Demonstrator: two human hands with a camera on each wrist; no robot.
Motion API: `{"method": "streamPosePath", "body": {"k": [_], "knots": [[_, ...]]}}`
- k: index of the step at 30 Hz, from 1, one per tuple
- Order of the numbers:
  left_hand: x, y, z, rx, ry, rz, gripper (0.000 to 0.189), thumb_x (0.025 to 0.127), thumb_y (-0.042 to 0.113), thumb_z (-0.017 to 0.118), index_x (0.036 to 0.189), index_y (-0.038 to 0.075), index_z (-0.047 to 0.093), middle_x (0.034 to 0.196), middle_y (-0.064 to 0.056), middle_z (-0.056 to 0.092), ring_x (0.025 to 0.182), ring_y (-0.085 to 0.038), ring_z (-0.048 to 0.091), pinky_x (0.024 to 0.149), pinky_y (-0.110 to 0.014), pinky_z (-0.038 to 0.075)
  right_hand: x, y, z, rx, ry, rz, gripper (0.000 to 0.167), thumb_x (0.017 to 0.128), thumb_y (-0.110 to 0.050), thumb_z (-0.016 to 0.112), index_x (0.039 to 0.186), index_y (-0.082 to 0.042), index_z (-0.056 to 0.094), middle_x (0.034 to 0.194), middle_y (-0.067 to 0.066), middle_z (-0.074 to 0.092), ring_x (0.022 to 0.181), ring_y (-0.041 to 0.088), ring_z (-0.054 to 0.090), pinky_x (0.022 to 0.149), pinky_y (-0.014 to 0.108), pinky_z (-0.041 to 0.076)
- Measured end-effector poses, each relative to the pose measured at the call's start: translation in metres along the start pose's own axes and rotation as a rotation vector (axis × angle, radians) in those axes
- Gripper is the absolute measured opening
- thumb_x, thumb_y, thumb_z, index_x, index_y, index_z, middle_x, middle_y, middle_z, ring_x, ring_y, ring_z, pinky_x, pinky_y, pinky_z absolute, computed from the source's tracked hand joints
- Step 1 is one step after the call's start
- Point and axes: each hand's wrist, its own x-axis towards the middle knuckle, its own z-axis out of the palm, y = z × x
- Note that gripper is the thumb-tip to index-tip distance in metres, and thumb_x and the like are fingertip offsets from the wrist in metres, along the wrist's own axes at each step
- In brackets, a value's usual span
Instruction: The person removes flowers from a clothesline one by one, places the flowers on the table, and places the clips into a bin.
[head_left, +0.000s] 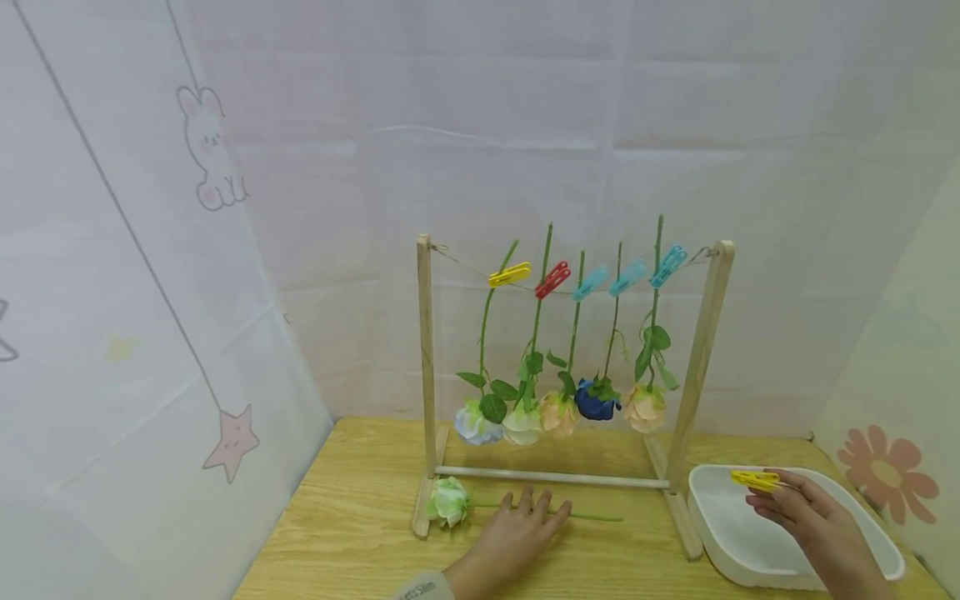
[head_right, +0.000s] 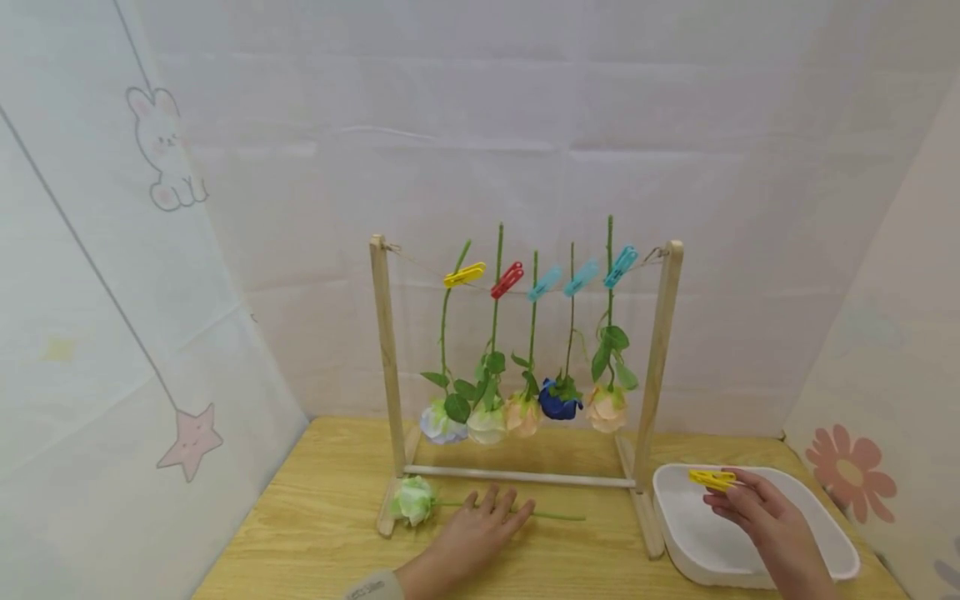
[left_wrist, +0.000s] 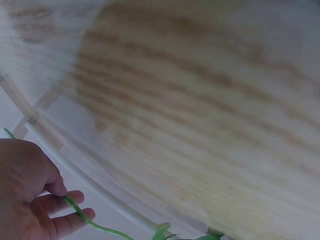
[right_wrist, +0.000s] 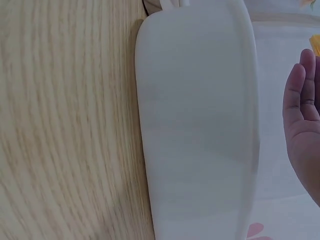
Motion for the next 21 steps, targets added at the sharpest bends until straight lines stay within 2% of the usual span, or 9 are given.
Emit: {"method": "streamPosePath", "body": {"k": [3, 6, 10, 17, 21], "knots": [[0.000, 0.001, 0.003, -0.039, -0.044, -0.010, 0.058, 0.101, 0.030, 0.064, 0.154, 0.029, 0.040, 0.141, -0.002, 0.059, 0.119, -0.024, 0.064, 0.085, -0.039, 0.060, 0.000, 0.001, -0.003, -0.007, -0.016, 0.012, 0.035, 0.111, -0.005, 0.035, 0.134, -0.020, 0.056, 0.119, 0.000, 0.073, 0.108, 0.016, 0.071, 0.092, 0.024, 0.056], [-0.001, 0.003, 0.005, -0.082, -0.086, -0.022, 0.058, 0.102, 0.030, 0.062, 0.155, 0.029, 0.038, 0.142, -0.002, 0.058, 0.121, -0.026, 0.063, 0.086, -0.040, 0.060, 0.000, 0.004, -0.008, 0.030, -0.044, 0.005, 0.037, 0.111, -0.004, 0.032, 0.133, -0.019, 0.057, 0.119, 0.003, 0.073, 0.109, 0.016, 0.071, 0.092, 0.025, 0.056], [0.000, 0.003, 0.007, -0.117, -0.109, -0.032, 0.058, 0.102, 0.029, 0.062, 0.155, 0.029, 0.037, 0.142, -0.002, 0.058, 0.122, -0.027, 0.062, 0.087, -0.041, 0.059, -0.001, 0.009, -0.015, 0.069, -0.081, -0.009, 0.041, 0.111, -0.001, 0.030, 0.135, -0.018, 0.058, 0.120, 0.002, 0.073, 0.110, 0.017, 0.070, 0.094, 0.026, 0.055], [0.000, 0.004, 0.008, -0.141, -0.166, -0.056, 0.057, 0.102, 0.028, 0.061, 0.154, 0.033, 0.038, 0.144, 0.000, 0.057, 0.125, -0.027, 0.061, 0.089, -0.042, 0.059, 0.000, 0.014, -0.027, -0.001, -0.075, 0.041, 0.038, 0.111, -0.006, 0.032, 0.134, -0.023, 0.058, 0.123, -0.004, 0.071, 0.110, 0.013, 0.069, 0.092, 0.024, 0.056], [0.000, 0.004, 0.006, -0.138, -0.172, -0.053, 0.056, 0.102, 0.029, 0.062, 0.153, 0.034, 0.040, 0.144, 0.001, 0.056, 0.126, -0.027, 0.060, 0.089, -0.042, 0.059, 0.001, 0.015, -0.032, -0.033, -0.080, 0.055, 0.038, 0.112, -0.007, 0.031, 0.133, -0.025, 0.057, 0.123, -0.006, 0.070, 0.110, 0.012, 0.069, 0.091, 0.023, 0.056]]}}
